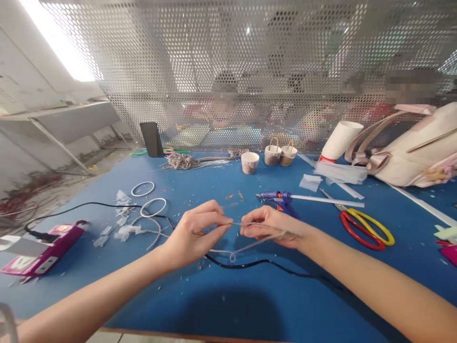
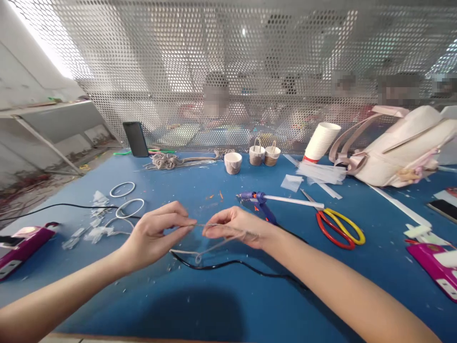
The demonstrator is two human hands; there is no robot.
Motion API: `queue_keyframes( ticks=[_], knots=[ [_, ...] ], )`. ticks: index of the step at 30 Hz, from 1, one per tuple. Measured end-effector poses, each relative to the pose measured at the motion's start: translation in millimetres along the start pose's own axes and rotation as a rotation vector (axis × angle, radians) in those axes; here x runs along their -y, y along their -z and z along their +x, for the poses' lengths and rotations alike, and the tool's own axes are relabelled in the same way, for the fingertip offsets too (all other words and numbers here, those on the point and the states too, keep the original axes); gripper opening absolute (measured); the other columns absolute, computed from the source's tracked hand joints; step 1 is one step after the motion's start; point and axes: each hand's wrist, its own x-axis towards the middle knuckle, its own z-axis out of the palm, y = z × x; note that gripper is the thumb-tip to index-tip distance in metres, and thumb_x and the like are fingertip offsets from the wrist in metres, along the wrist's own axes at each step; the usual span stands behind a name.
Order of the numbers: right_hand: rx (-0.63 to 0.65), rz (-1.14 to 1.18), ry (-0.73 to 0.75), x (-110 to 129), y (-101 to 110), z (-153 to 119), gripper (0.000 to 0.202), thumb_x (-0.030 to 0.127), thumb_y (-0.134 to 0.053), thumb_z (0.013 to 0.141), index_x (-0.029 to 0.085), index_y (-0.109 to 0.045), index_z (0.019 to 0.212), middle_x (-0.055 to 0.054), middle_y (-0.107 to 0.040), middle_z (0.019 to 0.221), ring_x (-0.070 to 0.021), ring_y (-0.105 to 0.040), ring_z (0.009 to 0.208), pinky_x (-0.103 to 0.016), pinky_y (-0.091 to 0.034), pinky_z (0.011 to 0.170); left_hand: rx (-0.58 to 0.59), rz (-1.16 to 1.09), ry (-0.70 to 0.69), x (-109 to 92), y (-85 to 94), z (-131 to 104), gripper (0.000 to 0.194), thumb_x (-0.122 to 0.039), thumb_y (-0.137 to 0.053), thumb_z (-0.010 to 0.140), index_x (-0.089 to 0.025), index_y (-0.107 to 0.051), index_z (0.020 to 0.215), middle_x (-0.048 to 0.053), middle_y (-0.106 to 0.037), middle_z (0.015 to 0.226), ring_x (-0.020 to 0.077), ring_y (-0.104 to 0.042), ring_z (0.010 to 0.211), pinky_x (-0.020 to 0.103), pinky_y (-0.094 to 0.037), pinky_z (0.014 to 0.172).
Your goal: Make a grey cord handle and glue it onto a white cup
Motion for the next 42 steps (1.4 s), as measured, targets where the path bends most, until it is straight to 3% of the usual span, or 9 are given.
queue_keyframes(
  ticks=[4, 8, 13, 17, 22, 28, 32, 37, 42],
  knots=[
    [-0.219, 0.172, 0.088, -19.4, -12.8, 1.7, 0.023, 0.034, -0.081, 0.058, 0.016, -0.069, 0.067, 0.005, -0.051, 0.056, -0.0055, -0.033, 0.049, -0.021, -0.021, 0.044, -0.192, 0.034, 0.089, -4.8, -20.7, -1.5, 0.017, -0.013, -0.053, 0.083, -0.015, -0.064, 0.070, 0.000, -0.052, 0.063, 0.0085, -0.051, 0.055, 0.019, -0.043, 0.052],
    [-0.335, 0.175, 0.089, -24.0, -15.8, -3.5, 0.021, 0.034, -0.078, 0.063, 0.016, -0.068, 0.069, 0.007, -0.042, 0.050, -0.0054, -0.025, 0.046, -0.022, -0.015, 0.042, -0.240, 0.104, 0.077, -5.9, -24.5, 0.3, 0.018, -0.011, -0.052, 0.083, -0.016, -0.061, 0.068, -0.001, -0.050, 0.063, 0.0077, -0.049, 0.055, 0.018, -0.043, 0.053],
    [-0.343, -0.035, 0.038, -20.2, -3.5, -14.4, 0.021, 0.033, -0.078, 0.064, 0.016, -0.069, 0.072, 0.007, -0.048, 0.054, -0.0047, -0.029, 0.046, -0.022, -0.017, 0.042, -0.175, 0.301, -0.190, 9.0, -4.9, -3.6, 0.016, -0.008, -0.050, 0.084, -0.016, -0.064, 0.085, 0.003, -0.056, 0.070, 0.0096, -0.051, 0.058, 0.020, -0.043, 0.053],
    [-0.231, -0.230, 0.002, -15.8, 14.9, -18.1, 0.019, 0.030, -0.077, 0.064, 0.015, -0.072, 0.074, 0.002, -0.061, 0.061, -0.0062, -0.039, 0.050, -0.021, -0.024, 0.044, 0.048, 0.392, -0.484, 24.4, 14.4, -8.8, 0.023, -0.009, -0.048, 0.084, -0.020, -0.065, 0.096, 0.005, -0.062, 0.071, 0.0127, -0.051, 0.058, 0.025, -0.041, 0.053],
    [-0.077, -0.186, 0.019, -10.6, 30.4, -9.9, 0.022, 0.033, -0.078, 0.059, 0.014, -0.072, 0.070, 0.003, -0.060, 0.056, -0.0058, -0.041, 0.047, -0.020, -0.026, 0.043, 0.116, 0.030, -0.175, 22.9, 23.2, -6.9, 0.023, -0.018, -0.046, 0.088, -0.022, -0.069, 0.091, 0.006, -0.062, 0.075, 0.0125, -0.056, 0.062, 0.025, -0.045, 0.057],
    [-0.058, -0.206, 0.048, -5.6, 26.8, -5.1, 0.022, 0.031, -0.075, 0.062, 0.014, -0.068, 0.075, 0.004, -0.058, 0.055, -0.0038, -0.040, 0.041, -0.019, -0.028, 0.040, -0.094, -0.478, 0.291, 22.5, 10.2, -6.3, 0.014, -0.025, -0.060, 0.082, -0.018, -0.066, 0.071, 0.001, -0.055, 0.069, 0.0115, -0.052, 0.061, 0.025, -0.043, 0.055],
    [-0.029, -0.424, -0.047, -9.0, 22.4, -12.2, 0.012, 0.020, -0.066, 0.071, 0.014, -0.065, 0.081, 0.007, -0.053, 0.054, -0.0029, -0.044, 0.037, -0.018, -0.033, 0.042, -0.233, -0.699, 0.556, 32.1, 0.2, -6.6, 0.019, -0.030, -0.060, 0.080, -0.017, -0.060, 0.066, -0.001, -0.052, 0.068, 0.0082, -0.043, 0.052, 0.023, -0.039, 0.048],
    [-0.042, -0.664, -0.151, -11.6, 31.1, -33.5, 0.033, 0.018, -0.065, 0.070, 0.017, -0.060, 0.103, 0.002, -0.059, 0.081, -0.0041, -0.054, 0.044, -0.017, -0.041, 0.045, -0.212, -0.240, 0.404, 45.9, 14.9, -6.6, 0.015, -0.024, -0.058, 0.081, -0.017, -0.065, 0.070, 0.004, -0.062, 0.081, 0.0110, -0.054, 0.066, 0.023, -0.044, 0.058],
    [-0.179, -0.747, -0.170, -8.0, 57.2, -53.5, 0.040, 0.021, -0.069, 0.068, 0.022, -0.060, 0.107, 0.002, -0.059, 0.080, -0.0050, -0.051, 0.041, -0.018, -0.039, 0.040, 0.064, -0.066, 0.096, 50.9, 44.3, -9.4, 0.019, -0.018, -0.050, 0.086, -0.017, -0.068, 0.081, 0.009, -0.065, 0.093, 0.0148, -0.062, 0.082, 0.026, -0.050, 0.072]
  ],
)
